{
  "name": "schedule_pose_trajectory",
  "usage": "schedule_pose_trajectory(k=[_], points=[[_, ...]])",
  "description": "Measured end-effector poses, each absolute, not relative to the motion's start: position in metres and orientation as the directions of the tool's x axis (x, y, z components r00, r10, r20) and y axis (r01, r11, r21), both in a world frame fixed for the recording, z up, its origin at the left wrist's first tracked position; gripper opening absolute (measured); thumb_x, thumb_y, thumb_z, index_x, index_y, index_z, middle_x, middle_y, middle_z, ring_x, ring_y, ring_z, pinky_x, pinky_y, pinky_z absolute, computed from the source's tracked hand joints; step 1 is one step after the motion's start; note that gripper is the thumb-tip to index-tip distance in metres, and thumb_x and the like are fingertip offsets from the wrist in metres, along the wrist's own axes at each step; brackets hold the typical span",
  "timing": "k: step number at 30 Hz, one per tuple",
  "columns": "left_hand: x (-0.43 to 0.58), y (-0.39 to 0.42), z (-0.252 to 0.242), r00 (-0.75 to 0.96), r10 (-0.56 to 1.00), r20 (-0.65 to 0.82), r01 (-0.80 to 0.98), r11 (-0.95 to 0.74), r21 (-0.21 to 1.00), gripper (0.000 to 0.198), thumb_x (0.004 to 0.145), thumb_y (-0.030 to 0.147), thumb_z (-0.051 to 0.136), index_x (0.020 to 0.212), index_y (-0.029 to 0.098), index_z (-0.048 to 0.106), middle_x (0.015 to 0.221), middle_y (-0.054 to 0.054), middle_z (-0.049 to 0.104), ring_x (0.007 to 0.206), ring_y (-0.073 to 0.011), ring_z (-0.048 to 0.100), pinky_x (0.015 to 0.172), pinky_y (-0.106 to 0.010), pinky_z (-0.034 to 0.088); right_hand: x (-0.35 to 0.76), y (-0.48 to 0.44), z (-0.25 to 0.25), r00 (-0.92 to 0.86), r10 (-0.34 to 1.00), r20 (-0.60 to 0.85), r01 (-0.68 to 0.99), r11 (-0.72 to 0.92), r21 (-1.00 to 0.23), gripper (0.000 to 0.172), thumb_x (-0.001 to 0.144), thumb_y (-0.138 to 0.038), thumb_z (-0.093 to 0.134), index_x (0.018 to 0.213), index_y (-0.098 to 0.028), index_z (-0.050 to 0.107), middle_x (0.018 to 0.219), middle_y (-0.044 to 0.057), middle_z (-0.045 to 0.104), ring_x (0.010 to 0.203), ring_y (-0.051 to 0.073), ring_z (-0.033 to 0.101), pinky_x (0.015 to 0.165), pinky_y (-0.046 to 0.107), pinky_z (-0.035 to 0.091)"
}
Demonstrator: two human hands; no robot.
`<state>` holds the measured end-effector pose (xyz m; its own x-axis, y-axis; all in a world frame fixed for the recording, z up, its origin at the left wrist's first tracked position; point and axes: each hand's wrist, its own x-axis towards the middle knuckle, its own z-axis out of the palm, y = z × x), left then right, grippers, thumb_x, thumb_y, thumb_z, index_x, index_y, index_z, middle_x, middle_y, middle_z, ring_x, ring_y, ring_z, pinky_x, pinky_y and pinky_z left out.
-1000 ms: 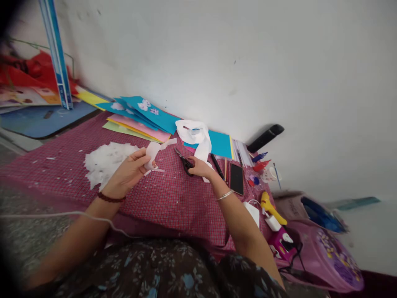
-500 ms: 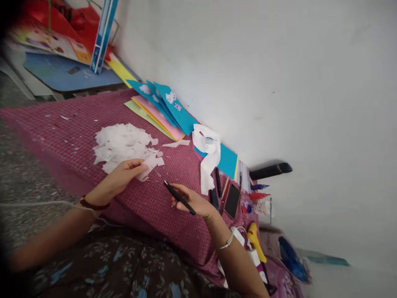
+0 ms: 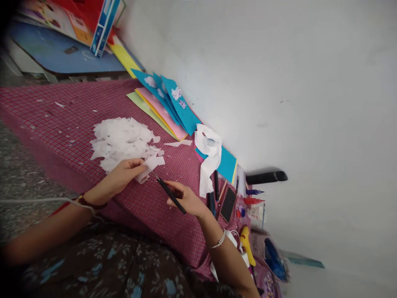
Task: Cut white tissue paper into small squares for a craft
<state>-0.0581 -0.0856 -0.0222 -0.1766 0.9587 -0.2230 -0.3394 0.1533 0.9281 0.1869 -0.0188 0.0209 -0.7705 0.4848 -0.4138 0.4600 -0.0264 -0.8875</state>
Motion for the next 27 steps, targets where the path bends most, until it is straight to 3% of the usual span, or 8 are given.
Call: schedule_pose_trajectory(k=[4,10,16,22,24,27], points=[[-0.058,-0.083,-0.026,-0.134,0.968,-0.211,-0.323,0.159,0.933,0.028,0.073,0.042,0.065,0.062,0.019,0.056,0.054,0.003,0.053,0.049,-0.0106,0.045,0.053,-0.024,0.035,0.192,-0.02,0.016,-0.714,0.581,-0.392,0.461,-0.033,-0.887,0.07,0.074,-0.051,0.082,0.134,-0.024,0.059,0.082,0.0,0.056,0.064,0.011,0.047,0.059,0.026,0.042],[-0.063,-0.086,-0.036,-0.087,0.985,-0.15,-0.27,0.121,0.955,0.023,0.073,0.04,0.07,0.073,0.018,0.064,0.068,0.001,0.062,0.061,-0.0129,0.053,0.058,-0.024,0.039,0.206,-0.02,0.024,-0.65,0.676,-0.347,0.417,-0.064,-0.907,0.074,0.078,-0.061,0.074,0.136,-0.02,0.054,0.076,-0.003,0.052,0.053,0.008,0.042,0.049,0.023,0.037],[-0.063,-0.089,-0.039,-0.134,0.984,-0.114,-0.235,0.08,0.969,0.022,0.077,0.04,0.067,0.071,0.019,0.063,0.07,0.0,0.064,0.065,-0.0138,0.055,0.064,-0.026,0.043,0.221,-0.026,0.031,-0.768,0.556,-0.319,0.404,0.035,-0.914,0.079,0.082,-0.062,0.071,0.146,-0.022,0.045,0.107,0.007,0.062,0.086,0.017,0.058,0.081,0.033,0.05],[-0.065,-0.094,-0.025,-0.208,0.976,-0.064,-0.188,0.024,0.982,0.019,0.078,0.039,0.062,0.076,0.02,0.061,0.074,-0.001,0.065,0.071,-0.0168,0.059,0.071,-0.03,0.047,0.234,-0.037,0.029,-0.783,0.474,-0.403,0.463,0.012,-0.886,0.078,0.08,-0.053,0.077,0.145,-0.022,0.048,0.139,0.014,0.058,0.123,0.027,0.056,0.111,0.048,0.039],[-0.067,-0.1,-0.02,-0.237,0.97,-0.045,-0.054,0.033,0.998,0.018,0.079,0.039,0.059,0.08,0.021,0.061,0.076,-0.001,0.065,0.072,-0.0176,0.06,0.07,-0.029,0.046,0.237,-0.042,0.027,-0.771,0.475,-0.425,0.486,0.006,-0.874,0.077,0.079,-0.052,0.078,0.144,-0.023,0.049,0.143,0.014,0.056,0.13,0.029,0.053,0.115,0.052,0.035],[-0.069,-0.114,-0.014,-0.236,0.972,0.016,0.394,0.081,0.916,0.018,0.083,0.038,0.055,0.077,0.021,0.059,0.073,-0.003,0.062,0.069,-0.0193,0.057,0.066,-0.029,0.042,0.241,-0.05,0.019,-0.743,0.504,-0.44,0.503,-0.012,-0.864,0.075,0.078,-0.05,0.08,0.142,-0.023,0.051,0.143,0.014,0.056,0.131,0.029,0.052,0.116,0.053,0.032]])
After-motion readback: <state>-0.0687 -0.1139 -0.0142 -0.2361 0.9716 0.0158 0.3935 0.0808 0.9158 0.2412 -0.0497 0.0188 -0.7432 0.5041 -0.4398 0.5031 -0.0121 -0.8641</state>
